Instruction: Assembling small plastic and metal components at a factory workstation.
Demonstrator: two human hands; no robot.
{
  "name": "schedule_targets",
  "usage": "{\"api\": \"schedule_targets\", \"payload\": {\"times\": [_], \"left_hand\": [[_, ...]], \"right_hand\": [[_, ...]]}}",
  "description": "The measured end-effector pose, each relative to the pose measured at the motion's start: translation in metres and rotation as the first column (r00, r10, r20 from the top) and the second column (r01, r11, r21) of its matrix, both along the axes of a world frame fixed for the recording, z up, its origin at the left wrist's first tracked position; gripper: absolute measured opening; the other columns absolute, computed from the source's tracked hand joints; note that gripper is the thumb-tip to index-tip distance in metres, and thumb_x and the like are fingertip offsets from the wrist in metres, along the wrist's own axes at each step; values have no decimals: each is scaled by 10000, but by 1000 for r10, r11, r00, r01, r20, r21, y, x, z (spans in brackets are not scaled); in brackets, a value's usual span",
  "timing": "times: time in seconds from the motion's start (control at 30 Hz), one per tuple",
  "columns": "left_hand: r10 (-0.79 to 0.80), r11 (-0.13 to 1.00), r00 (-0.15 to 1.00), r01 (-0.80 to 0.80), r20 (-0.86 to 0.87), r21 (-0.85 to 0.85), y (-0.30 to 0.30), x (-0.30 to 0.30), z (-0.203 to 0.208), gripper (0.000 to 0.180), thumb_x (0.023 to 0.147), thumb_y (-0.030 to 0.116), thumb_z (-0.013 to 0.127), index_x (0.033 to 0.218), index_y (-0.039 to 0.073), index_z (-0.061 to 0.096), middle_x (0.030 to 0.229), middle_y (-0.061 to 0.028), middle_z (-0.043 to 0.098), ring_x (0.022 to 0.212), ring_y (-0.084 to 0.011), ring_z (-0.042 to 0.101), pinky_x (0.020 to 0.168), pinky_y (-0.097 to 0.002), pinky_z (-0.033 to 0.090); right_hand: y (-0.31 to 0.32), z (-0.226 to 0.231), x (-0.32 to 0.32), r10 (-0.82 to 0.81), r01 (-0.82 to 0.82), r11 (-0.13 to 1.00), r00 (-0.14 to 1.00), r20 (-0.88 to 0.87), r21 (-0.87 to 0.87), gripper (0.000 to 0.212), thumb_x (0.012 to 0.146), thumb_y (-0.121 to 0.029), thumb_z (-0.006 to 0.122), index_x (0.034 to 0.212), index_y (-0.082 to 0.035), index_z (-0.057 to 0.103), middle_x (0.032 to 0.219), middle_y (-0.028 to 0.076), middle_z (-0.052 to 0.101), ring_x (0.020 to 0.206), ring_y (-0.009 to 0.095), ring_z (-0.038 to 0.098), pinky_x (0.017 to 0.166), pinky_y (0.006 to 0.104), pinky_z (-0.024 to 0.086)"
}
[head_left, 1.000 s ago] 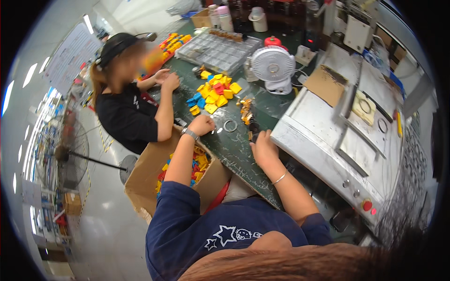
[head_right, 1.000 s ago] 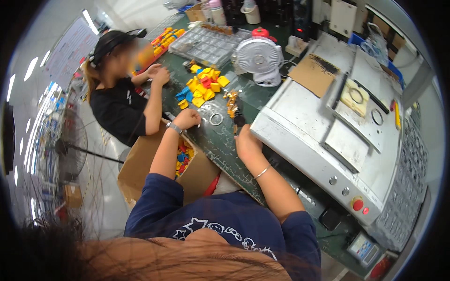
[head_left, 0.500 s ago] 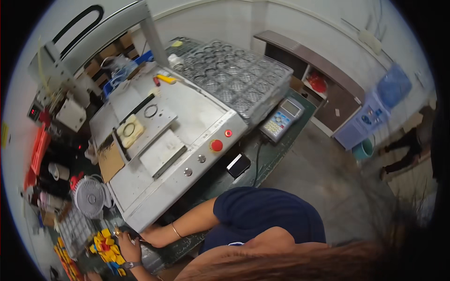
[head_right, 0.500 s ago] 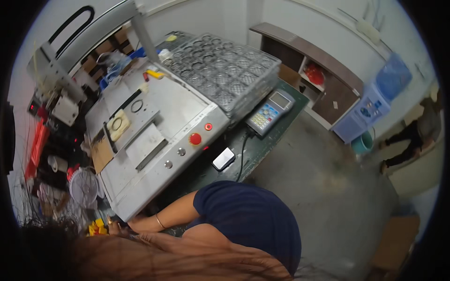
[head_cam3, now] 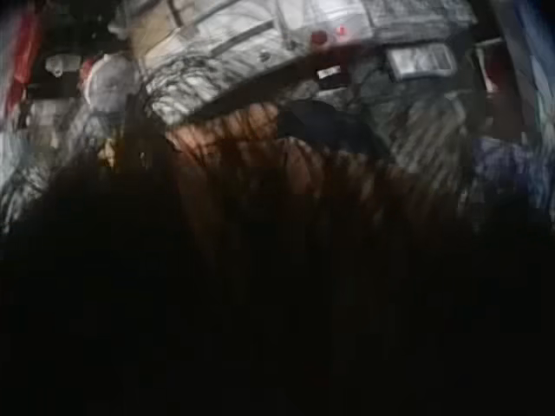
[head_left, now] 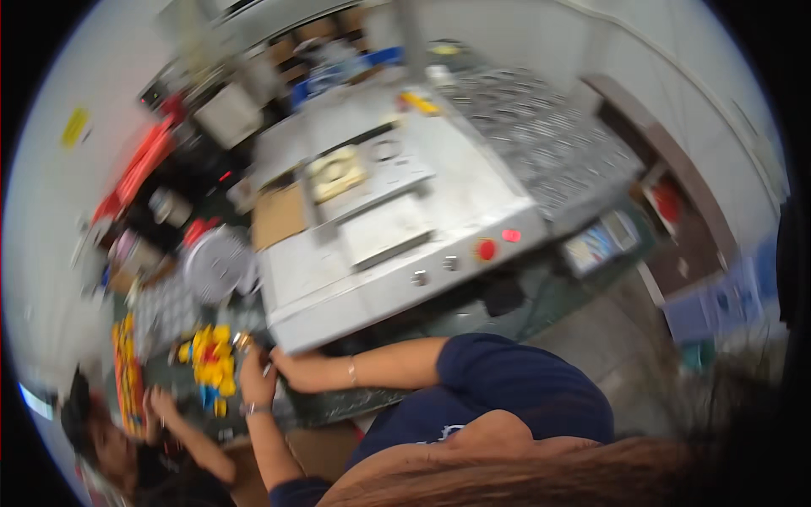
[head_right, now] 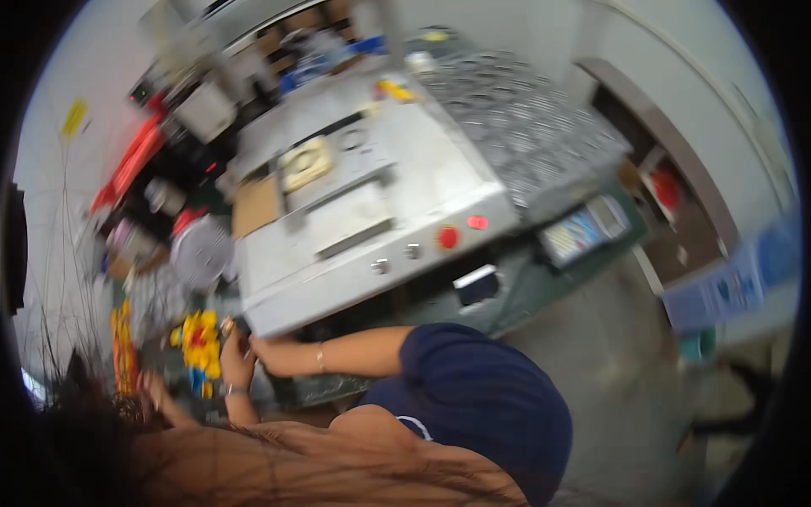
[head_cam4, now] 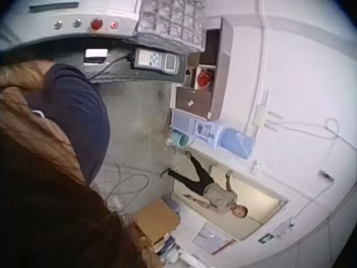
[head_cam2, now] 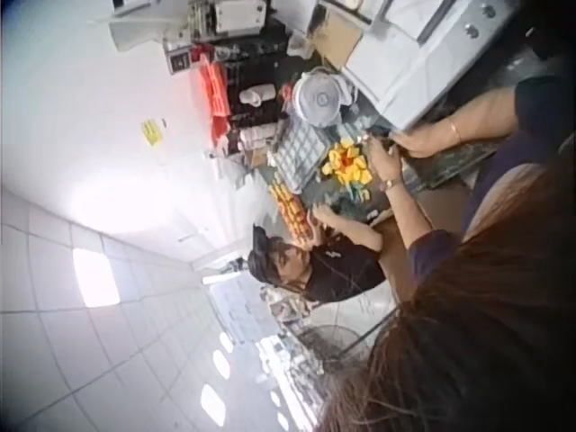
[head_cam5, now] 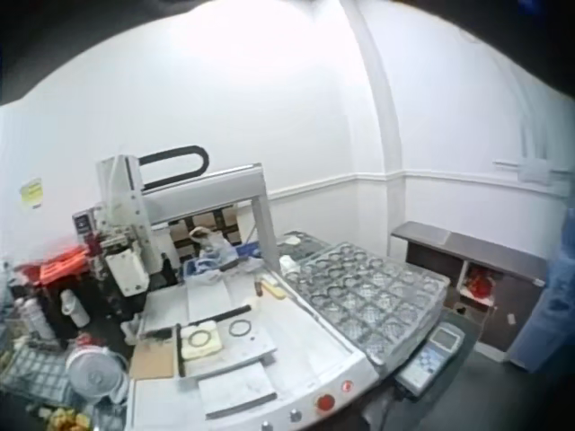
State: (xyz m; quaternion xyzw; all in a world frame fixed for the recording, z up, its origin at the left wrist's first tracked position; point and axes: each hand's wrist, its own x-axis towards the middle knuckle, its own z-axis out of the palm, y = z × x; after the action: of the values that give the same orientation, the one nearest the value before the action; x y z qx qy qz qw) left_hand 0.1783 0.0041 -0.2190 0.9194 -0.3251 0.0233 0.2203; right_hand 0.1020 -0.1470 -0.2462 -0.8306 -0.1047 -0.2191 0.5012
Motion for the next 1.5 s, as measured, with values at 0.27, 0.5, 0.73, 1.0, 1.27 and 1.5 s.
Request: {"api": "schedule_targets", "payload": {"times": [0.27, 0.5, 0.73, 1.0, 1.27, 1.5], "left_hand": [[64, 990, 992, -77, -112, -116, 12, -9, 10, 233, 765, 116, 648, 975, 50, 572, 846, -126, 626, 769, -290, 625, 679, -374, 497], [17, 999, 997, -20, -81, -28, 8, -8, 1, 323, 703, 206, 719, 918, 42, 541, 852, -129, 598, 785, -298, 605, 667, -385, 489], [74, 997, 994, -74, -86, 8, 15, -10, -4, 383, 661, 176, 759, 922, 41, 513, 864, -131, 571, 767, -307, 582, 661, -387, 479], [53, 996, 998, -55, -18, -68, 9, -9, 8, 237, 731, 171, 710, 864, 52, 555, 794, -103, 576, 730, -301, 573, 642, -371, 465], [88, 884, 930, -237, -356, -403, 18, -45, 40, 288, 852, 93, 656, 1126, 28, 596, 855, -24, 635, 758, -68, 590, 667, -228, 507], [25, 813, 971, -159, -240, -560, 16, -51, 3, 208, 839, 93, 639, 1029, 10, 628, 915, -120, 656, 818, -167, 655, 713, -283, 538]], "right_hand": [[10, 0, 6, 66, -94, 966, 990, -121, -242, 315, 691, 32, 548, 1001, 60, 495, 973, 284, 534, 907, 450, 548, 791, 503, 455], [-2, -6, 0, 117, -167, 921, 980, -159, -352, 613, 741, -60, 624, 1272, 91, 357, 1156, 249, 465, 1069, 416, 486, 879, 470, 453], [3, -5, -2, 178, -196, 920, 980, -83, -341, 568, 753, -52, 605, 1259, 92, 390, 1166, 246, 478, 1101, 411, 450, 938, 467, 407], [-3, -8, 3, 161, -163, 967, 987, -23, -197, 605, 779, -69, 606, 1309, 67, 348, 1204, 265, 453, 1136, 416, 433, 976, 447, 378], [8, 5, 2, 272, -284, 954, 955, 120, 99, 512, 830, -72, 625, 1292, 9, 418, 1144, 206, 506, 1045, 330, 510, 870, 367, 443], [1, -3, -8, 246, -244, 969, 965, 89, -34, 511, 818, 2, 563, 1307, 22, 415, 1187, 245, 463, 1081, 396, 495, 898, 423, 440]]}}
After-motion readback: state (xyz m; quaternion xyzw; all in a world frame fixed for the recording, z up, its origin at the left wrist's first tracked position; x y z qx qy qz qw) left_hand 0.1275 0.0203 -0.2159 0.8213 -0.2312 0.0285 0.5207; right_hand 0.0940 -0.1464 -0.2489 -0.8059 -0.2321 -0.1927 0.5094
